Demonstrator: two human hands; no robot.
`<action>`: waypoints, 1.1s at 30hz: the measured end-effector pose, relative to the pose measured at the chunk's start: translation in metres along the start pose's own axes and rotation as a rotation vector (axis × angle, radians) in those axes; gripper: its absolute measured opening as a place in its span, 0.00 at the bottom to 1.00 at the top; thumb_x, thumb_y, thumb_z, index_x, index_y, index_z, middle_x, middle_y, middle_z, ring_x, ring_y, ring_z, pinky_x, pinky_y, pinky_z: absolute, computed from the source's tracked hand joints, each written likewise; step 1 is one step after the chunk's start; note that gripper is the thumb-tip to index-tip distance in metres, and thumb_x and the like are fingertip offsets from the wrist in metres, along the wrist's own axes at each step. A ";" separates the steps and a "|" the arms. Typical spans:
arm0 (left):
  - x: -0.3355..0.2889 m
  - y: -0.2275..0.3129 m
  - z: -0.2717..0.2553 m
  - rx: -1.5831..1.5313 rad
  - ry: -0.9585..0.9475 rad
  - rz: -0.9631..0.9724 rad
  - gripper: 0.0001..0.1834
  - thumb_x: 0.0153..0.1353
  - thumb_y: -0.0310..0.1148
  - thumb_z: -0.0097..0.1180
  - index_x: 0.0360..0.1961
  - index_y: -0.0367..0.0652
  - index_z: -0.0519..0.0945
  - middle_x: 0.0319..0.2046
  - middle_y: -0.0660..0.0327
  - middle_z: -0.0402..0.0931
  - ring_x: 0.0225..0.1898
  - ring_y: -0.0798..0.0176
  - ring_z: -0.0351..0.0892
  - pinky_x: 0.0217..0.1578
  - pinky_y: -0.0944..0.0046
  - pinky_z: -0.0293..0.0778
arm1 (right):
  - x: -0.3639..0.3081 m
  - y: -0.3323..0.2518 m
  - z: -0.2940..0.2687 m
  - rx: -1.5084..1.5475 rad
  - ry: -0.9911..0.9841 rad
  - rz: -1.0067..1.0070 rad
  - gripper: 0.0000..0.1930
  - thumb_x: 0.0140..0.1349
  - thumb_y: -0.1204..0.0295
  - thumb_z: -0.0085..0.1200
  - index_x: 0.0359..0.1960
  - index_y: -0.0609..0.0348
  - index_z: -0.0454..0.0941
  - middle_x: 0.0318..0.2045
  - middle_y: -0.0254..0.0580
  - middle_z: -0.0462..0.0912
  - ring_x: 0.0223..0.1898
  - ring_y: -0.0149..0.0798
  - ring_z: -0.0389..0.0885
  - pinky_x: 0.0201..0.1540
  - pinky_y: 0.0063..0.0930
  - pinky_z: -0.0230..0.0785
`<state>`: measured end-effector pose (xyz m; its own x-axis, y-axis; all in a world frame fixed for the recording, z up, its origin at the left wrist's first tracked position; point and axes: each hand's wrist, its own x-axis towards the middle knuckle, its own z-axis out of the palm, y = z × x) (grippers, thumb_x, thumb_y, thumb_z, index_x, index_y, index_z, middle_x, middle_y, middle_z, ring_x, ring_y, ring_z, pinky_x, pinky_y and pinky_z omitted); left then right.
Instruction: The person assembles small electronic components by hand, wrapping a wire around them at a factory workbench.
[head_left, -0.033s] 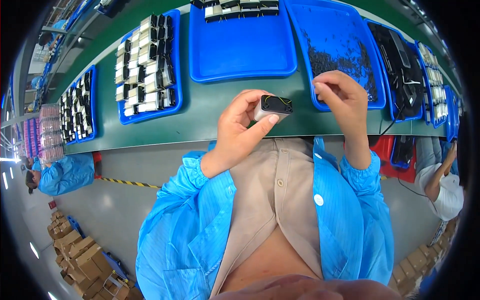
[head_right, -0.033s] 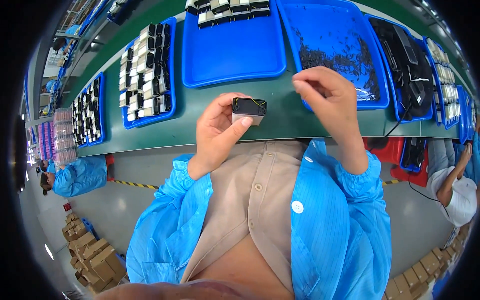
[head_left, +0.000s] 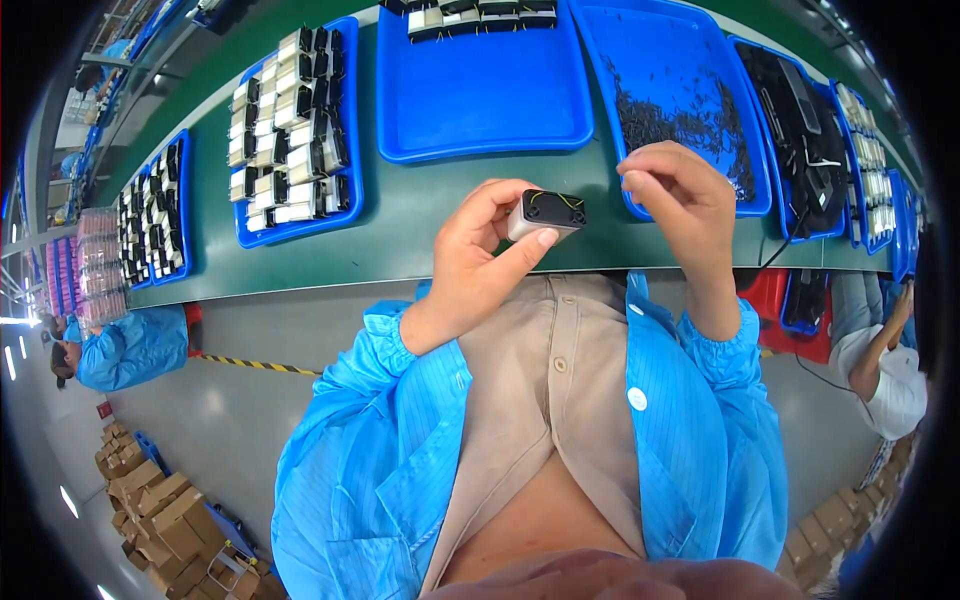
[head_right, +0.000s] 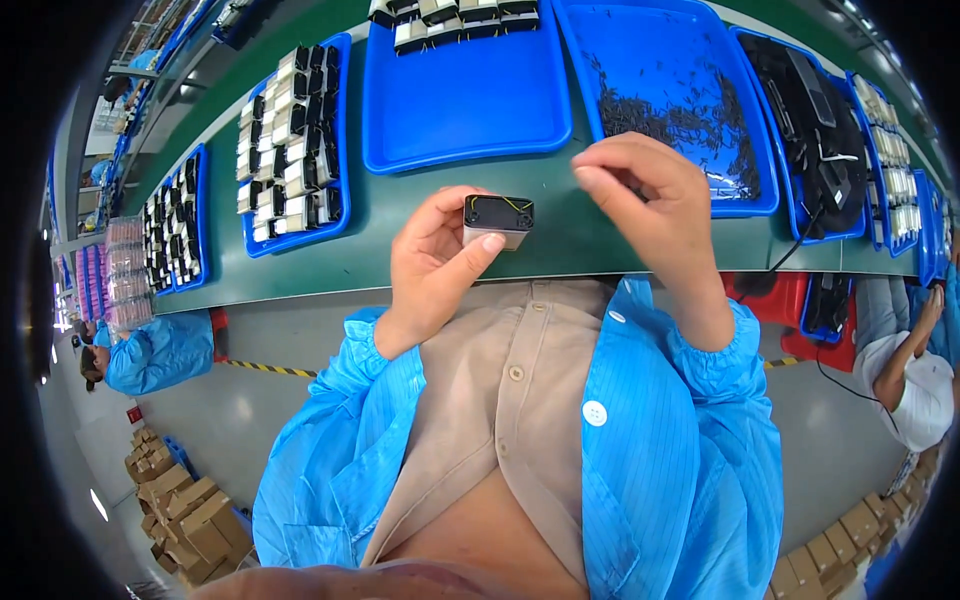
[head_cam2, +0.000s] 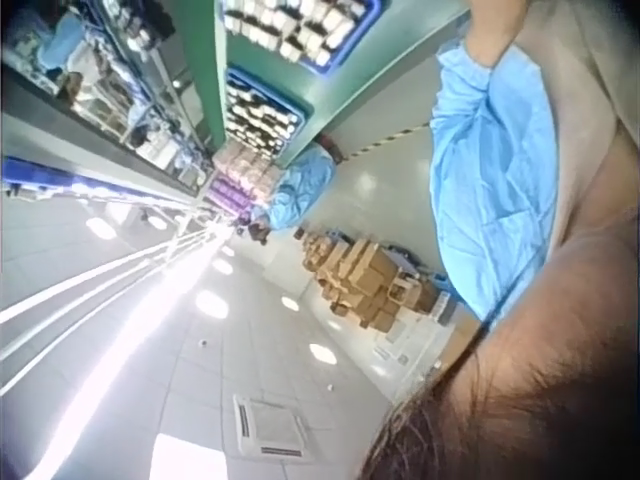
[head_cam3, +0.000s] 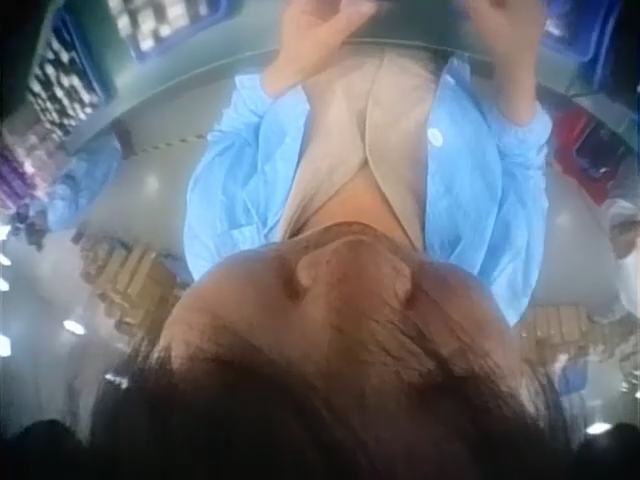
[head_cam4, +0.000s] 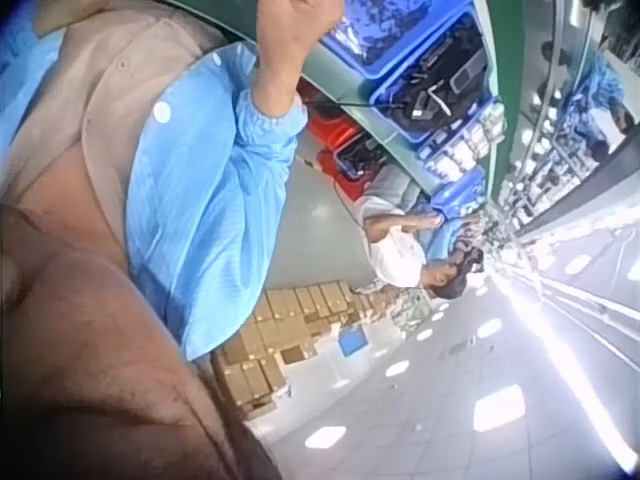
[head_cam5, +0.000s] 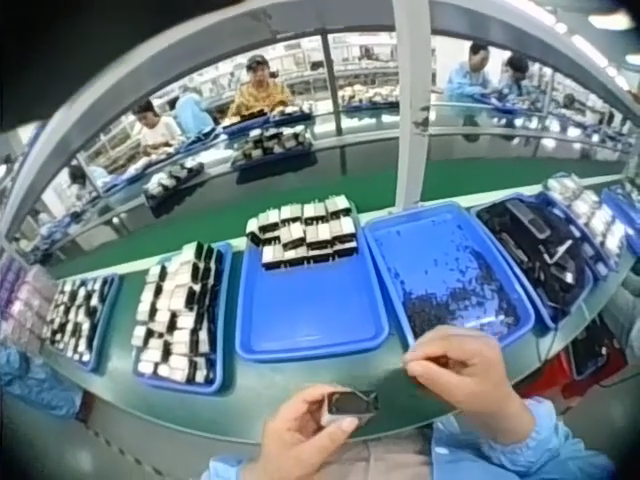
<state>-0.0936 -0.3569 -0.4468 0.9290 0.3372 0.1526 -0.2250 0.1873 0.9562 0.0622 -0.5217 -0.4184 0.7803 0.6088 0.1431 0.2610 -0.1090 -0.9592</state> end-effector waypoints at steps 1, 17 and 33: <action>-0.002 0.001 0.000 0.003 0.001 -0.026 0.19 0.59 0.19 0.58 0.52 0.31 0.71 0.46 0.58 0.72 0.51 0.65 0.74 0.51 0.65 0.72 | -0.001 -0.006 0.005 -0.029 -0.030 -0.215 0.06 0.53 0.81 0.60 0.33 0.63 0.82 0.31 0.41 0.82 0.31 0.34 0.81 0.34 0.23 0.71; -0.014 0.006 0.000 -0.144 -0.039 -0.138 0.20 0.58 0.18 0.59 0.53 0.30 0.73 0.45 0.58 0.73 0.47 0.67 0.75 0.46 0.67 0.75 | -0.013 -0.016 0.035 -0.017 -0.157 -0.560 0.07 0.56 0.80 0.57 0.37 0.61 0.81 0.38 0.44 0.85 0.36 0.39 0.80 0.39 0.28 0.71; -0.015 -0.012 -0.011 0.243 -0.110 0.089 0.20 0.54 0.32 0.66 0.47 0.36 0.77 0.36 0.56 0.76 0.39 0.61 0.77 0.39 0.65 0.72 | -0.018 -0.008 0.035 0.455 -0.261 -0.052 0.07 0.64 0.78 0.50 0.39 0.68 0.79 0.41 0.50 0.82 0.45 0.38 0.80 0.49 0.28 0.72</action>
<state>-0.1080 -0.3545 -0.4635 0.9378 0.2381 0.2525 -0.2427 -0.0699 0.9676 0.0263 -0.5040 -0.4215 0.5904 0.7861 0.1831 -0.0234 0.2434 -0.9696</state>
